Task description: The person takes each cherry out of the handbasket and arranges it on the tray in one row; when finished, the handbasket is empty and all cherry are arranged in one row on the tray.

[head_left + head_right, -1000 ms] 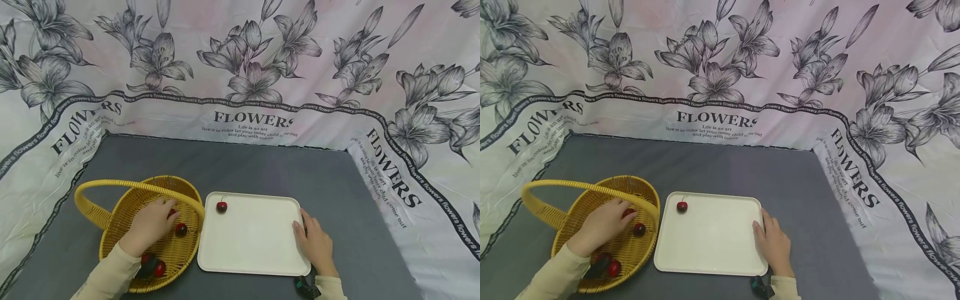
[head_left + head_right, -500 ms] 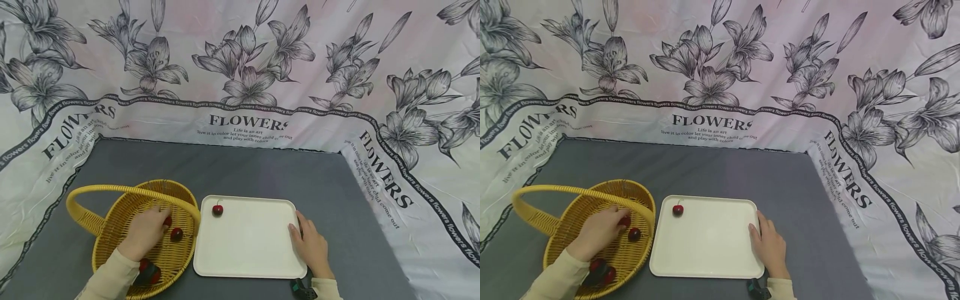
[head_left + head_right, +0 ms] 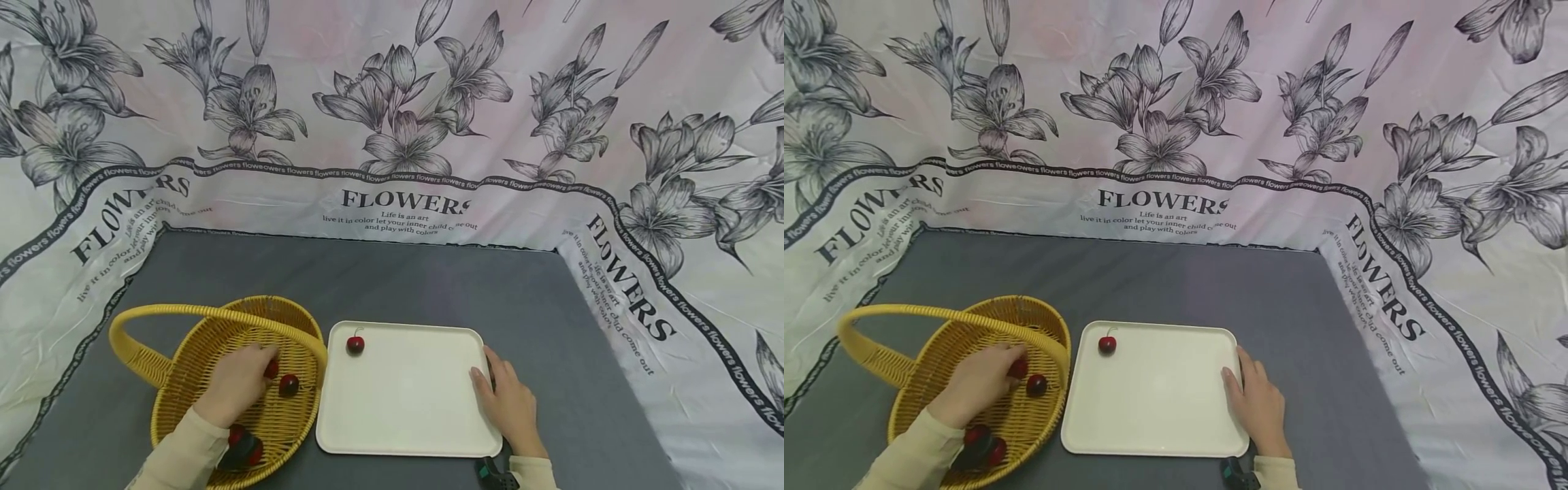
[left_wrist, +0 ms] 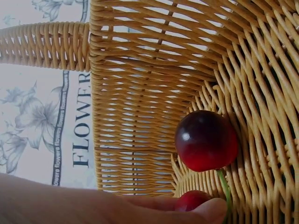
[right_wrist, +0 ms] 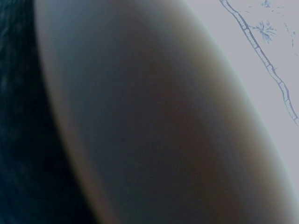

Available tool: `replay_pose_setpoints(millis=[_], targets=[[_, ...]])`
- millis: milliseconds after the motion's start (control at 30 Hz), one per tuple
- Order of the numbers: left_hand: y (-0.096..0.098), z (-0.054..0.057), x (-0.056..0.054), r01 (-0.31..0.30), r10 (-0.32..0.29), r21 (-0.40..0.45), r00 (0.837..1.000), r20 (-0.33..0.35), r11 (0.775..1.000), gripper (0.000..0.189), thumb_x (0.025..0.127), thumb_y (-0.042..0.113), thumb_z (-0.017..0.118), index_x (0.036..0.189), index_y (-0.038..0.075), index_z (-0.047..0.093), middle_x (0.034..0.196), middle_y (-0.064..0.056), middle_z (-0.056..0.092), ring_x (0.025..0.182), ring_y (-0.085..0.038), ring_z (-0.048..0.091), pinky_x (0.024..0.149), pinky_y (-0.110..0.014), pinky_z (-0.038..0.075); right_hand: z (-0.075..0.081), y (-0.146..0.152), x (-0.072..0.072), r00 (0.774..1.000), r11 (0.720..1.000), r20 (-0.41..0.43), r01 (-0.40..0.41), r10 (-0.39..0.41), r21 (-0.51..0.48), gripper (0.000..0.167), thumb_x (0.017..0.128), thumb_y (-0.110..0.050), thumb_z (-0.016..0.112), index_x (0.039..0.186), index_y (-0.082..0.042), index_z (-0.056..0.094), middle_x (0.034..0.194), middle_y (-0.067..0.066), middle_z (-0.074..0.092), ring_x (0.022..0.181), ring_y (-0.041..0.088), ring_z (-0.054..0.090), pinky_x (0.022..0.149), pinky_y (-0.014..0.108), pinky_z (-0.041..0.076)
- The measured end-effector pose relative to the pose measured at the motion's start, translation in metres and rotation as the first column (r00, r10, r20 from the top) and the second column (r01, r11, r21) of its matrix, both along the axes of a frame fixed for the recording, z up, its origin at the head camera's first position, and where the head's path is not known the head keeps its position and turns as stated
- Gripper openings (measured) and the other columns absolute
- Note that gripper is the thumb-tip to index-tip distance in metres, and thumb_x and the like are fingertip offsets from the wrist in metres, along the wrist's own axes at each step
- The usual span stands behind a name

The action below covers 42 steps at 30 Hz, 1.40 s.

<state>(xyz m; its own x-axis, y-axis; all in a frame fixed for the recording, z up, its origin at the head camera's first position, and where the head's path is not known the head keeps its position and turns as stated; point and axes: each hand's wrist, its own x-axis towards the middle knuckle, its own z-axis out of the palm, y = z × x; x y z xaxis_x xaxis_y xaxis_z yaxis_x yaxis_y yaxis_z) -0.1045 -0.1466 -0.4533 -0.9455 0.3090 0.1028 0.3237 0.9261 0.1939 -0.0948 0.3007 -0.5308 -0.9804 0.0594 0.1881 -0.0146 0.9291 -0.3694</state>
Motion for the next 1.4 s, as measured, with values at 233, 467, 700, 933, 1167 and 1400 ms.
replay_pose_setpoints(millis=[233,467,700,933,1167,1400], targets=[[0.004,0.014,0.005,-0.087,0.088,0.059,0.996,-0.002,0.994,0.027,0.075,0.016,0.082,0.090,0.007,0.061,0.072,-0.005,0.054,0.056,-0.015,0.049,0.045,-0.028,0.037,0.000,-0.001,0.000,1.000,1.000,-0.020,0.000,-0.001,-0.010,0.055,0.096,-0.045,0.053,0.142,-0.016,0.046,0.090,0.005,0.055,0.049,0.012,0.038,0.046,0.029,0.032],[0.023,0.051,0.036,-0.144,0.112,0.128,0.968,0.226,0.981,0.026,0.083,0.018,0.073,0.102,0.008,0.059,0.080,0.001,0.056,0.065,-0.012,0.052,0.052,-0.029,0.040,-0.001,0.000,0.001,1.000,1.000,0.025,0.012,-0.011,-0.011,0.058,0.096,-0.049,0.049,0.144,-0.016,0.043,0.095,0.008,0.057,0.050,0.012,0.039,0.046,0.029,0.032],[0.044,0.078,0.072,-0.014,-0.029,0.121,0.938,0.344,0.993,0.035,0.084,0.044,0.070,0.108,0.021,0.061,0.087,0.012,0.058,0.074,-0.003,0.053,0.065,-0.028,0.048,0.000,0.000,0.002,1.000,1.000,0.012,0.015,-0.015,-0.007,0.058,0.096,-0.048,0.051,0.143,-0.015,0.044,0.094,0.008,0.057,0.051,0.012,0.039,0.046,0.029,0.031],[0.077,0.075,0.082,0.048,-0.146,0.314,0.944,0.295,0.948,0.038,0.087,0.060,0.058,0.106,0.027,0.061,0.090,0.017,0.053,0.080,-0.002,0.048,0.070,-0.026,0.049,0.001,0.000,0.001,1.000,1.000,0.025,0.016,-0.016,-0.008,0.057,0.096,-0.048,0.051,0.143,-0.016,0.044,0.096,0.008,0.057,0.053,0.013,0.041,0.048,0.030,0.033],[0.120,0.040,0.071,0.029,-0.149,0.422,0.955,0.255,0.906,0.030,0.089,0.045,0.064,0.110,0.023,0.063,0.091,0.014,0.051,0.083,-0.005,0.046,0.069,-0.025,0.046,-0.001,-0.002,0.001,1.000,1.000,0.017,0.015,-0.015,-0.014,0.057,0.096,-0.046,0.052,0.143,-0.015,0.045,0.098,0.009,0.059,0.057,0.013,0.045,0.050,0.031,0.035],[0.151,0.003,0.043,0.021,-0.036,0.435,0.999,0.028,0.900,0.030,0.087,0.021,0.071,0.115,0.015,0.062,0.098,0.001,0.055,0.083,-0.011,0.054,0.064,-0.025,0.048,-0.002,-0.001,0.002,0.999,1.000,-0.035,-0.004,0.004,-0.016,0.055,0.095,-0.043,0.055,0.141,-0.014,0.047,0.092,0.007,0.057,0.052,0.012,0.039,0.047,0.029,0.030]])
